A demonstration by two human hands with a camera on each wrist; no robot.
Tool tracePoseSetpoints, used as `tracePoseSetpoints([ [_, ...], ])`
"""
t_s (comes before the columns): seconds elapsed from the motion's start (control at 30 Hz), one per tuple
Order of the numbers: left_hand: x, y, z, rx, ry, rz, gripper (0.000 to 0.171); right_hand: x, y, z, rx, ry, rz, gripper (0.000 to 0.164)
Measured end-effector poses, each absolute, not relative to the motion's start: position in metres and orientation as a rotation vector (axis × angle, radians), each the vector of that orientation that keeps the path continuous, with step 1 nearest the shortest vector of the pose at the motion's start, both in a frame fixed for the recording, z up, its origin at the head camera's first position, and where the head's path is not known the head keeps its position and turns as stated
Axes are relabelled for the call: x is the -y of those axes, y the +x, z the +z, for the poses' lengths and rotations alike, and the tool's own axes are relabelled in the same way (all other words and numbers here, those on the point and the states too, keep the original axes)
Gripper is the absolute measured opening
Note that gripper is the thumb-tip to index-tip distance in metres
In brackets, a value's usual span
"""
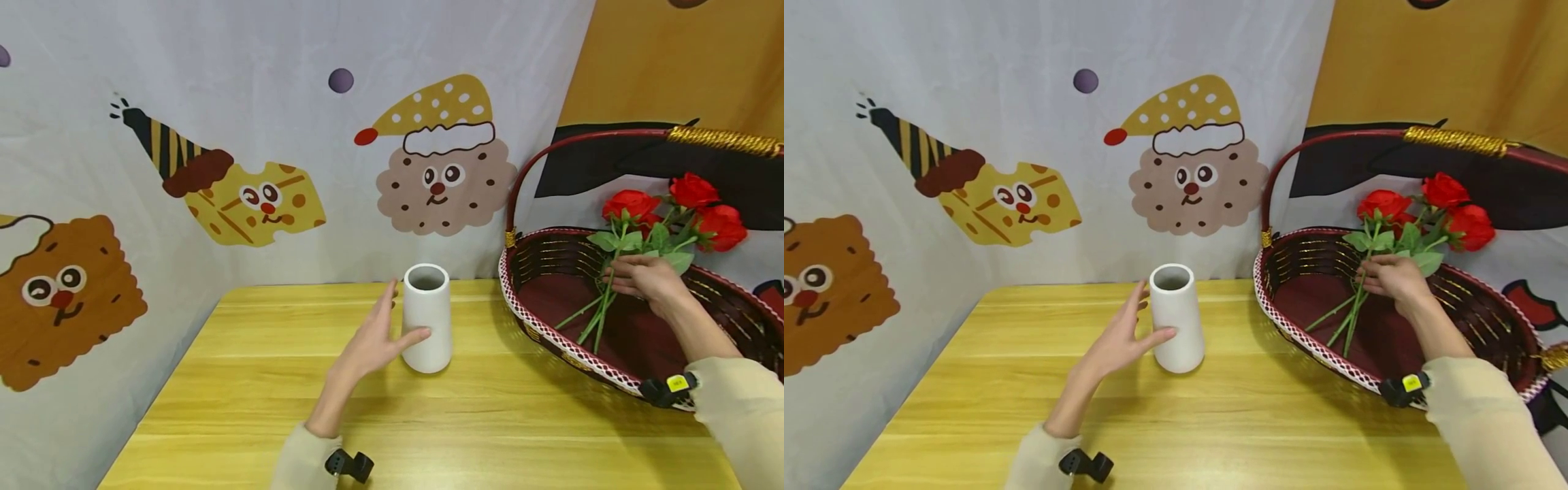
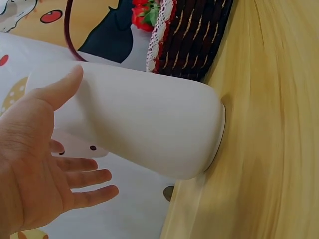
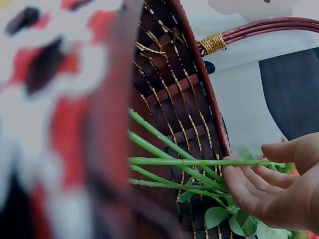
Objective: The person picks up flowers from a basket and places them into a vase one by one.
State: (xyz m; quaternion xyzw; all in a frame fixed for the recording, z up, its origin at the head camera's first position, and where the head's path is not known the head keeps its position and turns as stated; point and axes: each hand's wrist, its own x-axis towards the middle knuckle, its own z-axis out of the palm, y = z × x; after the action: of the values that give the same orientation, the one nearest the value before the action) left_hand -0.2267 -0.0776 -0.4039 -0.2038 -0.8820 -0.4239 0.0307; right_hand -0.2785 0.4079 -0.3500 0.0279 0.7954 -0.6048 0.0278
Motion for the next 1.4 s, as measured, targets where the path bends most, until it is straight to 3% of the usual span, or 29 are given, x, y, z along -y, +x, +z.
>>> tracePoseSetpoints([
  [0.13,0.072,-0.229,-0.405,2.681,-0.653,-1.371,0.112,-0.408,-0.277,-0.354,-2.383,0.118,-2.038,0.034],
  [0.23,0.067,-0.231,-0.406,2.639,-0.681,-1.401,0.109,-0.407,-0.275,-0.355,-2.3,0.184,-2.188,0.016],
  [0.37,0.062,-0.234,-0.407,2.571,-0.737,-1.433,0.105,-0.405,-0.273,-0.356,-2.276,0.277,-2.271,0.016],
  [0.5,0.058,-0.235,-0.409,2.496,-0.808,-1.489,0.102,-0.403,-0.273,-0.355,-2.233,0.327,-2.364,0.001],
  [0.67,0.055,-0.237,-0.414,2.439,-0.833,-1.542,0.103,-0.402,-0.273,-0.355,-2.239,0.34,-2.408,0.018],
  [0.97,0.048,-0.236,-0.419,2.413,-0.74,-1.581,0.108,-0.403,-0.272,-0.355,-2.271,0.314,-2.416,0.015],
  [1.2,0.046,-0.235,-0.423,2.412,-0.673,-1.6,0.099,-0.401,-0.272,-0.353,-2.266,0.28,-2.476,0.012],
  [1.4,0.046,-0.235,-0.424,2.429,-0.677,-1.637,0.1,-0.4,-0.27,-0.35,-2.247,0.257,-2.522,0.012],
])
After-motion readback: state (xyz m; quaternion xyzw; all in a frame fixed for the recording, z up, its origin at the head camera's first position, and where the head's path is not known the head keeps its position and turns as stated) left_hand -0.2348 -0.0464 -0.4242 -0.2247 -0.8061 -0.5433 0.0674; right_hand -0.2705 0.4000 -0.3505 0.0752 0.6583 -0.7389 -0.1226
